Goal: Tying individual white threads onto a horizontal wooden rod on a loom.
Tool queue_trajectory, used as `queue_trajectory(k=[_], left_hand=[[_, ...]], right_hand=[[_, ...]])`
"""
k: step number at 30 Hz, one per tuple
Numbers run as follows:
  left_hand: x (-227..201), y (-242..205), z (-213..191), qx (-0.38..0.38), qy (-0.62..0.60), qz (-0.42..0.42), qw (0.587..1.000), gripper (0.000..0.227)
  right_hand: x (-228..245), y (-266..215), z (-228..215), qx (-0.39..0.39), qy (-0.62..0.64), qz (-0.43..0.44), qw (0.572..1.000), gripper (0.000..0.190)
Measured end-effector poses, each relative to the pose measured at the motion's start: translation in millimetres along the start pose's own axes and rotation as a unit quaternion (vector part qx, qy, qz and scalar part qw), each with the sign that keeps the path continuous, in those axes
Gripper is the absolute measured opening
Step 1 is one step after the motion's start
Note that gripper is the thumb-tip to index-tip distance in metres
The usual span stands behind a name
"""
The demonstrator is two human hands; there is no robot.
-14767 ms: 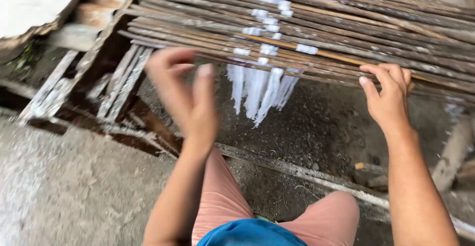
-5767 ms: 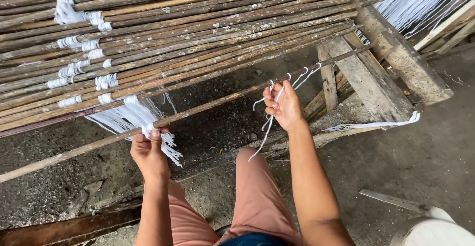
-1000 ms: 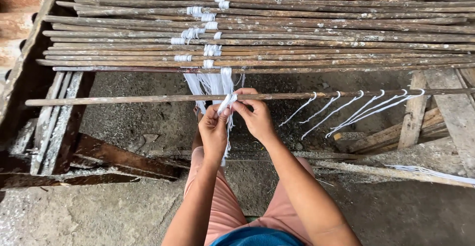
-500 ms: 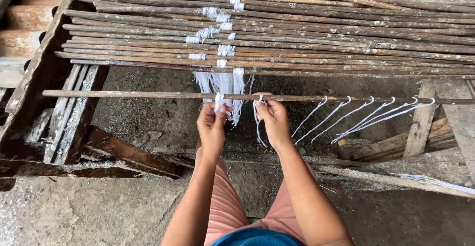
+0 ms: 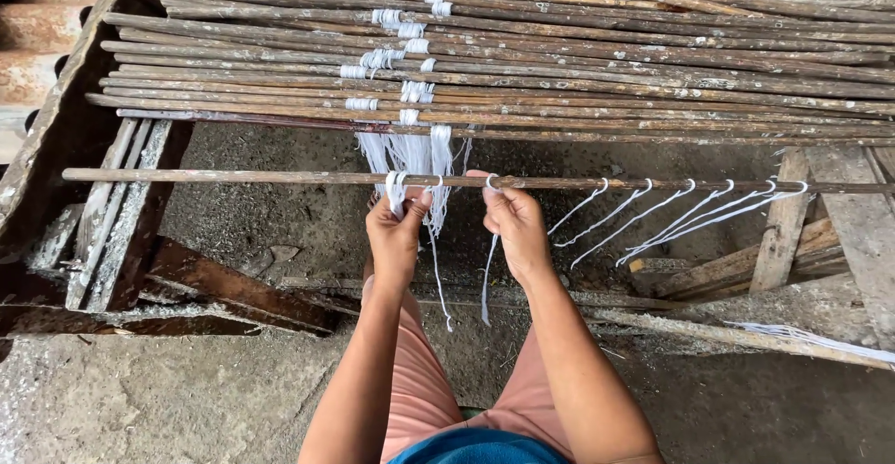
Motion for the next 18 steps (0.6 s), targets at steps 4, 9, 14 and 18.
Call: queue_trajectory(k=[4, 9, 14, 18], left_hand=[[5.4, -3.8, 7.3, 0.084, 0.006, 0.042, 0.996, 0.028], [16.4, -0.6, -2.3, 0.082, -0.018, 0.08, 0.993, 0.036], [18.3, 4.4, -9.5, 0.041, -0.021, 0.064, 0.997, 0.034], [20.9, 6.4, -7.1, 0.037, -0.017, 0.071, 0.997, 0.033]], right_hand=[[5.0, -6.7, 39.0, 0.127, 0.067, 0.055, 0.988, 0.033], [-25.0, -10.1, 35.3, 0.139, 0.159, 0.178, 0.961, 0.03], [-19.2, -10.6, -12.3, 0.073, 0.167, 0.167, 0.969, 0.037], [-16.3, -13.6, -25.4, 0.055, 0.183, 0.163, 0.968, 0.045]])
Point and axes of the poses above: each hand's wrist, its own y-axis towards the middle knuckle, its own z-axis out of the palm, x = y × z, the point moved 10 cm from there along y, towards the middle knuckle, and after that the axes turned 1 degree about y, right-handed, at the moved point
